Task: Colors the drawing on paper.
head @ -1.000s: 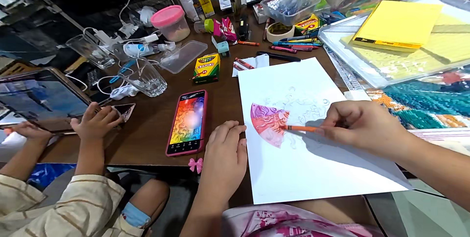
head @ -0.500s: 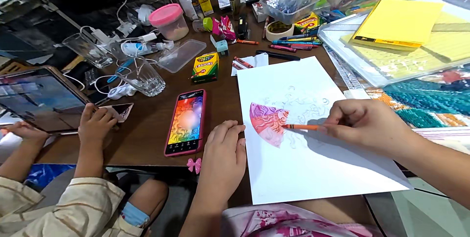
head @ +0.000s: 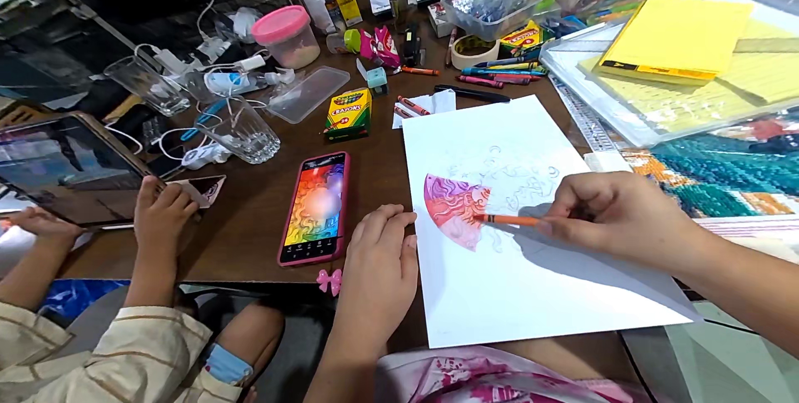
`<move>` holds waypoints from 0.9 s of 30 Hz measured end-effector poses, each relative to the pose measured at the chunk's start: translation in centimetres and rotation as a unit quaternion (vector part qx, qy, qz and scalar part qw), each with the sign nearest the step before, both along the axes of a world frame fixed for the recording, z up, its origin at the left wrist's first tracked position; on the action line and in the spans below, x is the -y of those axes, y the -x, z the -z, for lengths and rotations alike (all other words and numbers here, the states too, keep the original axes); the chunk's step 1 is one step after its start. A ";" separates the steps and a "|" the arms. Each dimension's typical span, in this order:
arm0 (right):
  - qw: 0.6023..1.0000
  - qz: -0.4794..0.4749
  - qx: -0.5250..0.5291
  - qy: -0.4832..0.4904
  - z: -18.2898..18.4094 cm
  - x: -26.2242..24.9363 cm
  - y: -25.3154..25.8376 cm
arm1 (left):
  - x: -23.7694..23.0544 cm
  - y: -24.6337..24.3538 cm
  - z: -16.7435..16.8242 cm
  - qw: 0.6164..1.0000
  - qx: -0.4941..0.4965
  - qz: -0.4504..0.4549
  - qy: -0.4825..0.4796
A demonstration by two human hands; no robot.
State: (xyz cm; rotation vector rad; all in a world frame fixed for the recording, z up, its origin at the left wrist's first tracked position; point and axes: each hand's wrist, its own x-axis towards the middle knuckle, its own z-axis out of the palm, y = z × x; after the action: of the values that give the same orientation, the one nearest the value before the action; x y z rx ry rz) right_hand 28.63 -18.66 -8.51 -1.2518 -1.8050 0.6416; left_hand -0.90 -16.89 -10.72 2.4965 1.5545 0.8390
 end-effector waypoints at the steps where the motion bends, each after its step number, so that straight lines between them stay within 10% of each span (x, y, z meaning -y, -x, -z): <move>1: 1.000 -0.004 0.004 0.000 0.1 0.0 0.0 | 0.0 0.0 0.0 1.000 0.000 0.000 0.000; 27: 1.000 0.016 0.014 -0.012 0.0 -0.5 1.0 | 0.1 0.0 -0.1 1.000 -0.001 0.000 0.004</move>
State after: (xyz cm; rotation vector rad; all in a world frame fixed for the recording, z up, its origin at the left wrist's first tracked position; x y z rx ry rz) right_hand 27.66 -18.20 -8.47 -1.2755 -1.8072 0.5857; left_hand -0.89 -16.94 -10.64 2.4927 1.5558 0.8283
